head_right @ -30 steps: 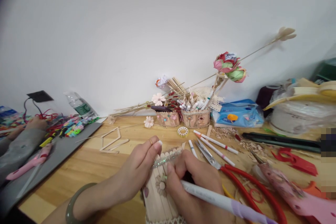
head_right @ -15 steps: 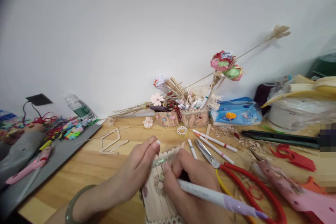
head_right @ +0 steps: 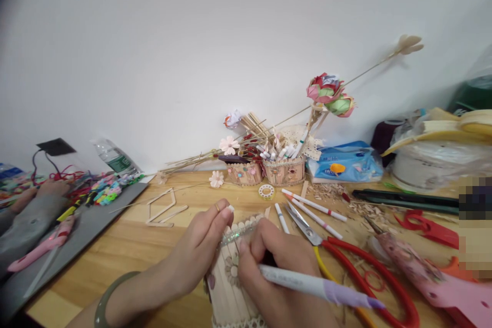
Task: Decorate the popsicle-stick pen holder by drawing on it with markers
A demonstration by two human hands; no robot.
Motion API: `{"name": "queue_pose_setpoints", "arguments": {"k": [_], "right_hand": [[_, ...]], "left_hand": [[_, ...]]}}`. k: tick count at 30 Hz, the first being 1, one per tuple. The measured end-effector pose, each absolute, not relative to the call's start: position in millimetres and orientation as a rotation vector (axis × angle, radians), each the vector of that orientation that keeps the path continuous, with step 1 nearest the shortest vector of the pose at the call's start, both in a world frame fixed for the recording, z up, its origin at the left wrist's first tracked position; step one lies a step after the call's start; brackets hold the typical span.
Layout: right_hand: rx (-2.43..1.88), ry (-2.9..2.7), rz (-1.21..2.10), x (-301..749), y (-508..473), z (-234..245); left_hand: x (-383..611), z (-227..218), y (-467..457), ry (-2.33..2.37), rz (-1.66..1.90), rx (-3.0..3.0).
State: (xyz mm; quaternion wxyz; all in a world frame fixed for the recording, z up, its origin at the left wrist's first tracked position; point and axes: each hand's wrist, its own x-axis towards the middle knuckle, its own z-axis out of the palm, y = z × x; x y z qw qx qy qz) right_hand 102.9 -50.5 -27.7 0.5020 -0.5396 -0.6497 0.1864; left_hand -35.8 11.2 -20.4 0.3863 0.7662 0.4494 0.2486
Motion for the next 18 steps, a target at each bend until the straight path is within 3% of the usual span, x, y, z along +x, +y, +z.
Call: {"name": "queue_pose_setpoints", "arguments": {"k": [18], "right_hand": [[-1.31, -1.616, 0.363, 104.1, -52.7, -31.5]], "left_hand": [[-36.0, -20.6, 10.5, 1.135, 0.648, 1.949]]}}
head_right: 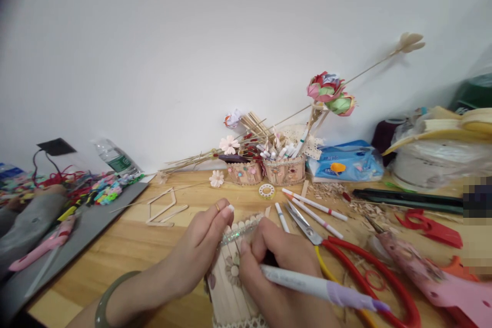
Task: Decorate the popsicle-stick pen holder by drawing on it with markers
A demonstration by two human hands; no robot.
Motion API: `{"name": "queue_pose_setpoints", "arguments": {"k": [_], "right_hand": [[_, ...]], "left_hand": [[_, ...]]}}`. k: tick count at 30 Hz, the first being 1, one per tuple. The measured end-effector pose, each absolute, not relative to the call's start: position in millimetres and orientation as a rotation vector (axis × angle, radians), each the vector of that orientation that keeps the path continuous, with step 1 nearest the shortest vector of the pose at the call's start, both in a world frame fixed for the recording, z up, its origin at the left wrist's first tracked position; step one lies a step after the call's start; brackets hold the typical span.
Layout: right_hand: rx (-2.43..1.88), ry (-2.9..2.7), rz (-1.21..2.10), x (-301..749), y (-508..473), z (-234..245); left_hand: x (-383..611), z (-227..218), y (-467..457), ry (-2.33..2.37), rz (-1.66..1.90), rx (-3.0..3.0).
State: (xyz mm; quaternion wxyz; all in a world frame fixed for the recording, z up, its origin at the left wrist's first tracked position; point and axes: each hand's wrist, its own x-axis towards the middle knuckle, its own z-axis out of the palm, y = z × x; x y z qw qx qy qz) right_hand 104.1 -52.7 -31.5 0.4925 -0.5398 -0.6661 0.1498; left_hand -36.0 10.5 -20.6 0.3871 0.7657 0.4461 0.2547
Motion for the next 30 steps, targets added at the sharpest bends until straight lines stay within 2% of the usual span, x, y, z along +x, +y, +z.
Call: {"name": "queue_pose_setpoints", "arguments": {"k": [22, 30], "right_hand": [[-1.291, -1.571, 0.4, 103.6, -49.9, -37.8], [-1.318, -1.609, 0.487, 106.9, -50.7, -16.0]], "left_hand": [[-34.3, -21.1, 11.5, 1.153, 0.672, 1.957], [-35.1, -19.7, 12.5, 1.158, 0.673, 1.964]]}}
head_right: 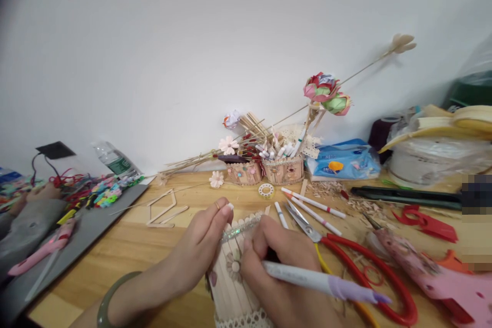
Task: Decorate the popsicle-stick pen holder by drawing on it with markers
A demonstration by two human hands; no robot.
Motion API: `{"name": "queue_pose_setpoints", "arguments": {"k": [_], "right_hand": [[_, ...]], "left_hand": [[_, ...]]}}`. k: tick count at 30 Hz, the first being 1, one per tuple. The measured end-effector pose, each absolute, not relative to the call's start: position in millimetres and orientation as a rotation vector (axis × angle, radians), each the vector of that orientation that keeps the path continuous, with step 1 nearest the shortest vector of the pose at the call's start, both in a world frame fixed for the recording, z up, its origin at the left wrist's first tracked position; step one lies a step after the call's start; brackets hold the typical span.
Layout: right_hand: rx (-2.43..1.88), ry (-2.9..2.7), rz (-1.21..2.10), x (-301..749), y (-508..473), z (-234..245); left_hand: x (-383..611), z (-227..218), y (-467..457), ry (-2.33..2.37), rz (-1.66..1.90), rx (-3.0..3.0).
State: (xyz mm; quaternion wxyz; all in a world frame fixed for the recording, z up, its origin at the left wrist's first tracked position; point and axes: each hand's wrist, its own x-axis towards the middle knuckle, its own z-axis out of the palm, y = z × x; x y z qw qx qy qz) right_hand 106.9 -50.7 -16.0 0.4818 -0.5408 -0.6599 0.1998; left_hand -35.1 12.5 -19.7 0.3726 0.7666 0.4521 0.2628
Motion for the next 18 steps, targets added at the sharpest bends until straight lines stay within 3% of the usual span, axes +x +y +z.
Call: {"name": "queue_pose_setpoints", "arguments": {"k": [18], "right_hand": [[-1.295, -1.483, 0.476, 104.0, -52.2, -12.6]], "left_hand": [[-33.7, -18.6, 11.1, 1.168, 0.673, 1.951]]}}
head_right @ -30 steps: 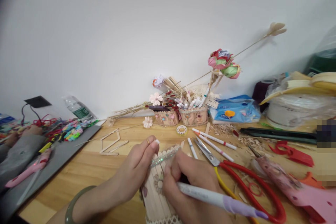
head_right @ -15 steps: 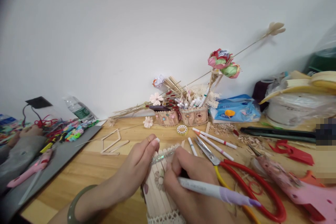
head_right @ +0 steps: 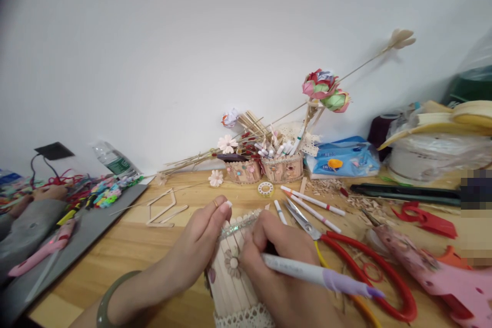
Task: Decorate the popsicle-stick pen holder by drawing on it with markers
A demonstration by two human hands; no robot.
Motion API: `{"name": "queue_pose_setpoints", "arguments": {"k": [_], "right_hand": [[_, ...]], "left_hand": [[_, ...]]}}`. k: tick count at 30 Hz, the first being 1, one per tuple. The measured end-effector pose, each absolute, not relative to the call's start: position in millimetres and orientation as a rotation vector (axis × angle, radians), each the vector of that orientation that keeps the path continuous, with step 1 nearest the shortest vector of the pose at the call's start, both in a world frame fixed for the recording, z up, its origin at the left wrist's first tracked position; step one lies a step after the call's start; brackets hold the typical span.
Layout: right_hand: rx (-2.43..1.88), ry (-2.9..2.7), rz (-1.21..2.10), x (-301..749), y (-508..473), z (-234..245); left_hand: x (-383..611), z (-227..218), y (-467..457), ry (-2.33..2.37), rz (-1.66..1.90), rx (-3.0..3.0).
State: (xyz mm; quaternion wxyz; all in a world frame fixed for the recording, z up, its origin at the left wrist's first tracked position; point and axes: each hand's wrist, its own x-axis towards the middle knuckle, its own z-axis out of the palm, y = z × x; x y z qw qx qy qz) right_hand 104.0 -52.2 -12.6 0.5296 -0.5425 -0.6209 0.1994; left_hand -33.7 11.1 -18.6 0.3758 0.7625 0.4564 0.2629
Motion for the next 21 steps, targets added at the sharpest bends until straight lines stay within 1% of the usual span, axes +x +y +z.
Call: {"name": "queue_pose_setpoints", "arguments": {"k": [5, 10, 15, 21], "right_hand": [[-1.309, -1.489, 0.501, 103.0, -49.4, -18.0], [-1.278, -1.508, 0.524, 106.1, -50.4, -12.3], [-1.282, -1.5, 0.473, 105.4, -51.8, -9.1], [-1.282, -1.517, 0.525, 105.7, -51.9, -10.7]], "left_hand": [[-34.0, -18.2, 10.9, 1.145, 0.648, 1.929], [-34.6, -18.2, 10.4, 1.157, 0.637, 1.905], [-33.5, -18.5, 10.4, 1.175, 0.645, 1.899], [-33.6, -18.1, 11.1, 1.17, 0.673, 1.949]]}}
